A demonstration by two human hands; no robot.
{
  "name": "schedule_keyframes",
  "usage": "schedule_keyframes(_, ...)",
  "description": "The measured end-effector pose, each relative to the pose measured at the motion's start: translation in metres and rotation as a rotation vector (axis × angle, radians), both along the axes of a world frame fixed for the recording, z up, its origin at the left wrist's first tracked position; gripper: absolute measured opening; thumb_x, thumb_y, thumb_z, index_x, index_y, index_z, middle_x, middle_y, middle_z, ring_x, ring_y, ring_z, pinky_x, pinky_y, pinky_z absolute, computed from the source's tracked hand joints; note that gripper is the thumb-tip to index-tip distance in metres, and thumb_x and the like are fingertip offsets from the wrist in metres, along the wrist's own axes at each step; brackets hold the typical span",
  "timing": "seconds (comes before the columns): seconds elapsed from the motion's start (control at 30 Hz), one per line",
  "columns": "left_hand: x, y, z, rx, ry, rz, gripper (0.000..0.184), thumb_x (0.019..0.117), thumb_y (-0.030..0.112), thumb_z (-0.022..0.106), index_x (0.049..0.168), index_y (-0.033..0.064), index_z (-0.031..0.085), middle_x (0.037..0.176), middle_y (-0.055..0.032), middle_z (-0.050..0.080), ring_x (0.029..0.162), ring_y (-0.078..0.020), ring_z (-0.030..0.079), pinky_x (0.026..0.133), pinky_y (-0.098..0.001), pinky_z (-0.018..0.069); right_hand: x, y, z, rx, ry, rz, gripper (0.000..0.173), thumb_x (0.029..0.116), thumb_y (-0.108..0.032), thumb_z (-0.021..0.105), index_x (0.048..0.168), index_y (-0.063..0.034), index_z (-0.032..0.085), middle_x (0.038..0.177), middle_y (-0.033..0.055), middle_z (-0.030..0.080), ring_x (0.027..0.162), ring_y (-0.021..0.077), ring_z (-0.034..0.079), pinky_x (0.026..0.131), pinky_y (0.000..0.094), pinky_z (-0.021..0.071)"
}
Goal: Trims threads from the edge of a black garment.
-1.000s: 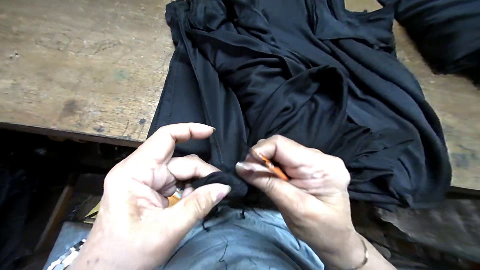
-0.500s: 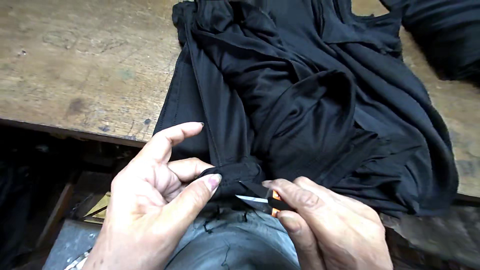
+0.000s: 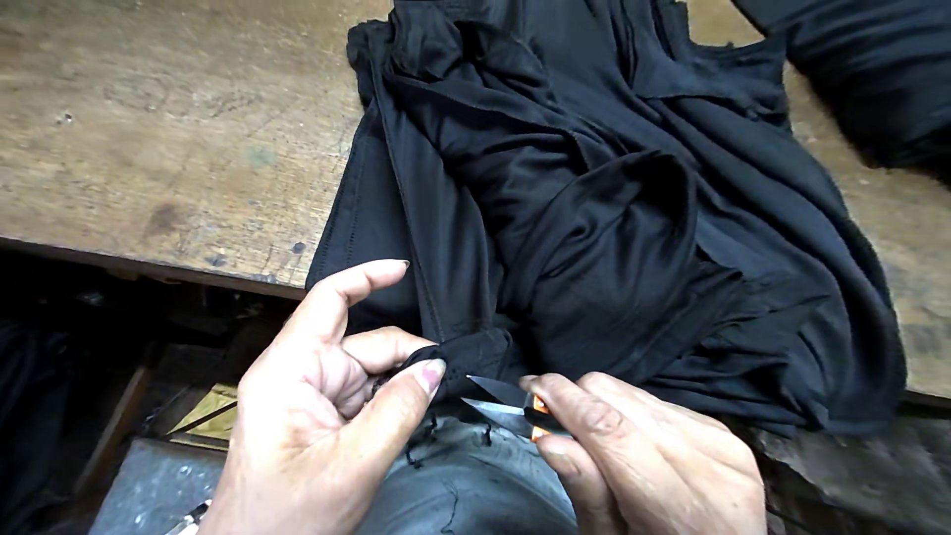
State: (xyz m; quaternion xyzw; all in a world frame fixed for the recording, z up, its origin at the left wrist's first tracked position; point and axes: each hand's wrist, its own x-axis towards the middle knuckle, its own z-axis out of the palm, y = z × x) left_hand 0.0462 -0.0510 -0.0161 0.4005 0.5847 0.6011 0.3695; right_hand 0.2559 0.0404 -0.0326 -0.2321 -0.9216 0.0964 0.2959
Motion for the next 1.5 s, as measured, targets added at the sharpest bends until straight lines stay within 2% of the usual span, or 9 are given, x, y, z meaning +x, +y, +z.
schedule_keyframes(0.7, 0.004, -0.002, -0.005, -0.021, -0.019, 0.024, 0.059, 0.0866, -0.002, 0.067, 0.143, 0.0063, 0.05, 0.087, -0.0076, 0.076, 0.066, -0.0129, 0.07, 0.057, -0.0204, 0.0565, -0.006, -0.004, -0.002, -0.011, -0.001, -0.008, 0.042, 0.1091, -0.037, 0.043, 0.101, -0.0061, 0.071, 0.072, 0.0032, 0.062, 0.064, 0.012, 0.056, 0.053, 0.0253, 0.0415)
schedule_keyframes(0.8, 0.004, -0.002, -0.006, -0.025, -0.013, 0.018, 0.058, 0.087, -0.001, 0.066, 0.143, 0.0059, 0.051, 0.087, -0.0077, 0.076, 0.065, -0.0127, 0.069, 0.055, -0.0198, 0.0556, -0.008, -0.005, 0.001, -0.021, -0.003, -0.002, 0.039, 0.1091, -0.035, 0.045, 0.103, -0.0058, 0.071, 0.077, 0.0051, 0.067, 0.066, 0.0136, 0.061, 0.055, 0.0272, 0.0454)
schedule_keyframes(0.9, 0.003, -0.002, -0.008, -0.026, -0.025, 0.005, 0.057, 0.0882, 0.0, 0.065, 0.143, 0.0061, 0.051, 0.085, -0.0085, 0.075, 0.064, -0.0132, 0.069, 0.056, -0.0208, 0.0556, -0.008, -0.003, -0.003, 0.017, 0.012, 0.004, 0.039, 0.1086, -0.034, 0.045, 0.096, -0.0069, 0.071, 0.071, 0.0022, 0.061, 0.063, 0.0113, 0.056, 0.053, 0.0254, 0.0403)
schedule_keyframes(1.03, 0.003, -0.002, -0.009, -0.014, -0.057, -0.001, 0.057, 0.0879, 0.001, 0.069, 0.142, 0.0049, 0.052, 0.086, -0.0103, 0.075, 0.068, -0.016, 0.071, 0.059, -0.0232, 0.0591, -0.003, -0.001, -0.003, 0.001, 0.02, 0.007, 0.04, 0.1093, -0.034, 0.043, 0.094, -0.0078, 0.069, 0.069, 0.0019, 0.061, 0.063, 0.0102, 0.057, 0.053, 0.0248, 0.041)
schedule_keyframes(1.07, 0.003, -0.002, -0.008, -0.009, -0.051, -0.004, 0.055, 0.0884, 0.002, 0.069, 0.141, 0.0043, 0.052, 0.086, -0.0091, 0.076, 0.069, -0.015, 0.072, 0.061, -0.0233, 0.0601, -0.002, 0.0, -0.003, -0.002, 0.025, 0.001, 0.04, 0.1095, -0.034, 0.043, 0.094, -0.0073, 0.069, 0.069, 0.0022, 0.061, 0.063, 0.0104, 0.056, 0.053, 0.0248, 0.0409)
schedule_keyframes(1.13, 0.006, 0.0, -0.004, -0.035, 0.03, 0.019, 0.047, 0.088, 0.01, 0.068, 0.133, 0.0067, 0.057, 0.081, 0.0022, 0.075, 0.069, -0.0052, 0.072, 0.064, -0.0181, 0.0598, 0.001, 0.001, -0.001, 0.002, 0.013, -0.01, 0.041, 0.1099, -0.034, 0.042, 0.095, -0.0068, 0.069, 0.069, 0.0029, 0.061, 0.063, 0.0108, 0.056, 0.055, 0.0248, 0.0414)
schedule_keyframes(1.17, 0.007, 0.0, -0.003, -0.047, 0.047, 0.021, 0.045, 0.088, 0.011, 0.067, 0.132, 0.0075, 0.057, 0.079, 0.0044, 0.075, 0.068, -0.0031, 0.072, 0.065, -0.017, 0.0596, 0.001, 0.001, -0.001, 0.004, 0.006, -0.01, 0.042, 0.1101, -0.035, 0.041, 0.095, -0.0066, 0.069, 0.069, 0.003, 0.061, 0.063, 0.0109, 0.056, 0.055, 0.0249, 0.0413)
schedule_keyframes(1.27, 0.002, -0.001, -0.007, -0.019, -0.02, -0.013, 0.055, 0.089, 0.002, 0.066, 0.142, 0.0044, 0.052, 0.086, -0.0082, 0.075, 0.069, -0.015, 0.071, 0.061, -0.0238, 0.0596, 0.002, 0.002, 0.0, -0.01, 0.003, 0.003, 0.042, 0.1097, -0.035, 0.042, 0.094, -0.0068, 0.069, 0.07, 0.0025, 0.061, 0.064, 0.0107, 0.057, 0.054, 0.0248, 0.0414)
schedule_keyframes(1.5, 0.003, -0.002, -0.007, -0.017, 0.03, -0.028, 0.056, 0.0883, -0.001, 0.064, 0.142, 0.0064, 0.05, 0.091, -0.0064, 0.076, 0.07, -0.0146, 0.07, 0.058, -0.0218, 0.0571, -0.004, 0.0, 0.0, 0.0, -0.016, 0.001, 0.042, 0.1093, -0.036, 0.042, 0.095, -0.0071, 0.07, 0.07, 0.002, 0.061, 0.063, 0.0108, 0.056, 0.052, 0.0259, 0.0398)
